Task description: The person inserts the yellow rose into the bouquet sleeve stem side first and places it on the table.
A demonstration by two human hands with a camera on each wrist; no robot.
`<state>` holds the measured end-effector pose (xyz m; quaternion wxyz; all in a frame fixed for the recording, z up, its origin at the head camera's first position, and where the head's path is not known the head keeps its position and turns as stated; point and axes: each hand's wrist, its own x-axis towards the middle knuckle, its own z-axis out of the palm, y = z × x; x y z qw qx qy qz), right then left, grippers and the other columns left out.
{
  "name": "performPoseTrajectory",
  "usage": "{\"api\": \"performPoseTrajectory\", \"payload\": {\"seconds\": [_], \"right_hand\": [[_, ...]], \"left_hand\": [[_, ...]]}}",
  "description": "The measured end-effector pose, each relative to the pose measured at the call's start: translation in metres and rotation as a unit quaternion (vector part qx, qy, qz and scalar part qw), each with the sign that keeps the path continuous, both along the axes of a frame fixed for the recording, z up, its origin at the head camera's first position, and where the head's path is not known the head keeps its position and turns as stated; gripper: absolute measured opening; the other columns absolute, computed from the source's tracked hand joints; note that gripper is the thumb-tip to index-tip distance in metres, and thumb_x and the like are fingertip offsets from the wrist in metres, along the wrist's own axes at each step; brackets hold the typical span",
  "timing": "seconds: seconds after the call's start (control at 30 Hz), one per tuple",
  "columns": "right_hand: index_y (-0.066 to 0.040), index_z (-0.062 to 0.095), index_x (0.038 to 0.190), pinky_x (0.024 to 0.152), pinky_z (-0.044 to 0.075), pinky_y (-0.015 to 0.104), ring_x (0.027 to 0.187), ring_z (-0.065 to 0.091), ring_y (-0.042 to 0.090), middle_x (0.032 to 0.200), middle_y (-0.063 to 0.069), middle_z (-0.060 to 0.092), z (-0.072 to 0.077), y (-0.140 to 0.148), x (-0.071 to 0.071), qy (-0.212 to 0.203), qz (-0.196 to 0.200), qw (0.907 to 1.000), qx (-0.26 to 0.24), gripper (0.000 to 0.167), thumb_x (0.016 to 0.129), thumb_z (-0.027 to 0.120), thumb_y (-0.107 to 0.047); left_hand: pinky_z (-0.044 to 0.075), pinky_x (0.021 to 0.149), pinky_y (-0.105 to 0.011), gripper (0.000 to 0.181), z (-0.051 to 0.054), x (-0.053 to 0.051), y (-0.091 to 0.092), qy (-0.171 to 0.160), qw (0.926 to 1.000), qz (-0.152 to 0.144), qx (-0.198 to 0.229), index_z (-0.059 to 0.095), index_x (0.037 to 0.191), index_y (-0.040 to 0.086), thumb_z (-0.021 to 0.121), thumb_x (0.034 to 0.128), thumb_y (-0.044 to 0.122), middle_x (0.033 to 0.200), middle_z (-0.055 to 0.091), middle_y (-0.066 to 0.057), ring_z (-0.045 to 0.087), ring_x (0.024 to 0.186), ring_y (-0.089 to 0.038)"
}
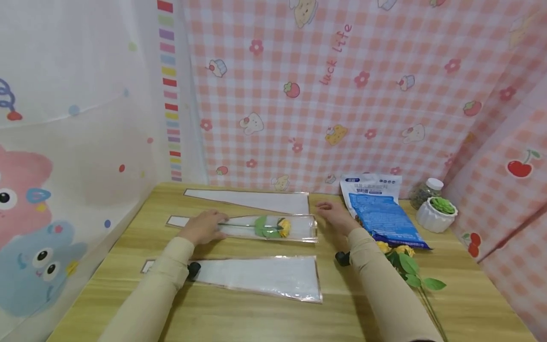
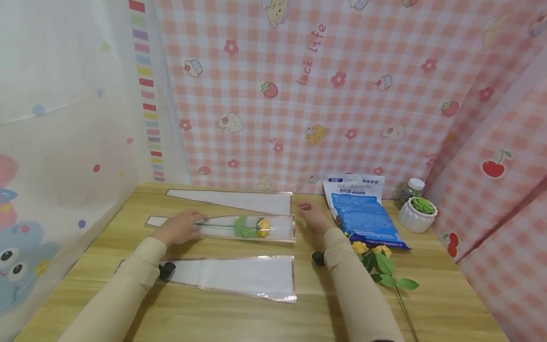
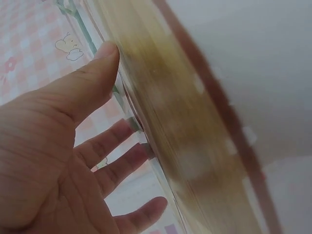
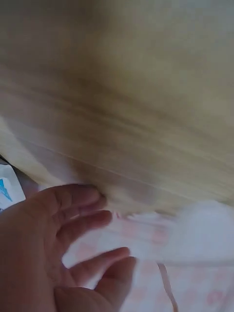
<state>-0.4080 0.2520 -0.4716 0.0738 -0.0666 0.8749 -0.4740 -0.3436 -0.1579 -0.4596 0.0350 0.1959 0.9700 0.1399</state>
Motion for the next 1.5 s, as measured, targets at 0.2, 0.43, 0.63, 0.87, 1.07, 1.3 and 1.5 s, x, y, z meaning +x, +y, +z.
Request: {"api": "performPoseTrajectory", "payload": {"seconds": [0.2, 0.43, 0.63, 0.87, 1.07, 1.3, 1.5], "right_hand": [[0.001, 0.048, 0.148, 0.114, 0.034, 0.057, 0.136, 0.044, 0.048, 0.145, 0.031, 0.049, -0.01, -0.006, -0.03, 0.029, 0.083, 0.9913, 0.098, 0.052, 0.101, 0.063, -0.018], [0.002, 0.065, 0.131, 0.107, 0.044, 0.051, 0.124, 0.057, 0.042, 0.13, 0.026, 0.063, -0.014, -0.011, -0.051, 0.079, 0.086, 0.979, 0.167, 0.039, 0.095, 0.07, -0.011], [0.008, 0.071, 0.11, 0.073, 0.05, 0.03, 0.081, 0.06, 0.021, 0.094, 0.014, 0.07, -0.006, -0.012, -0.049, 0.042, -0.003, 0.9964, 0.074, 0.021, 0.095, 0.067, -0.006], [0.014, 0.056, 0.122, 0.07, 0.053, 0.023, 0.077, 0.058, 0.009, 0.1, 0.01, 0.063, 0.015, -0.01, -0.041, 0.013, -0.068, 0.9886, -0.134, 0.025, 0.102, 0.055, -0.002], [0.005, 0.056, 0.115, 0.077, 0.057, 0.019, 0.082, 0.064, 0.008, 0.105, 0.006, 0.06, 0.041, -0.004, -0.029, -0.034, -0.112, 0.9208, -0.372, 0.014, 0.102, 0.053, 0.003], [-0.006, 0.065, 0.104, 0.076, 0.058, 0.019, 0.077, 0.065, 0.012, 0.103, 0.006, 0.06, 0.069, 0.003, -0.007, -0.1, -0.103, 0.8711, -0.47, 0.013, 0.101, 0.056, 0.003], [-0.007, 0.063, 0.107, 0.075, 0.057, 0.02, 0.079, 0.066, 0.013, 0.097, 0.005, 0.064, 0.087, 0.003, 0.019, -0.097, -0.048, 0.8622, -0.495, 0.014, 0.102, 0.054, 0.002]], "left_hand": [[0.043, 0.1, -0.068, 0.049, -0.004, 0.001, -0.004, -0.003, 0.9999, 0.008, -0.007, 0.061, 0.139, 0.012, 0.074, 0.0941, 0.029, 0.144, 0.054, -0.019, 0.049, 0.131, -0.043], [0.044, 0.098, -0.068, 0.051, -0.005, -0.004, -0.006, 0.008, 0.9997, 0.008, -0.022, 0.061, 0.14, 0.015, 0.074, 0.0938, 0.03, 0.145, 0.054, -0.016, 0.05, 0.131, -0.041], [0.046, 0.095, -0.068, 0.051, -0.004, -0.007, -0.006, 0.021, 0.9993, 0.002, -0.03, 0.06, 0.14, 0.016, 0.074, 0.0936, 0.032, 0.144, 0.054, -0.016, 0.052, 0.129, -0.041], [0.045, 0.095, -0.07, 0.05, -0.003, -0.009, -0.003, 0.027, 0.9991, 0.005, -0.031, 0.062, 0.139, 0.016, 0.074, 0.0933, 0.034, 0.141, 0.057, -0.015, 0.053, 0.127, -0.04], [0.042, 0.097, -0.072, 0.05, -0.003, -0.016, 0.001, 0.022, 0.9993, 0.008, -0.03, 0.063, 0.138, 0.016, 0.073, 0.0934, 0.036, 0.141, 0.058, -0.016, 0.054, 0.127, -0.041], [0.048, 0.093, -0.068, 0.047, -0.003, -0.034, 0.006, 0.011, 0.9991, 0.011, -0.039, 0.064, 0.137, 0.018, 0.072, 0.0948, 0.035, 0.137, 0.056, -0.018, 0.054, 0.124, -0.04], [0.053, 0.09, -0.06, 0.047, -0.003, -0.05, 0.01, 0.015, 0.9996, 0.007, -0.025, 0.065, 0.137, 0.016, 0.072, 0.0948, 0.034, 0.135, 0.055, -0.022, 0.055, 0.12, -0.041]]}}
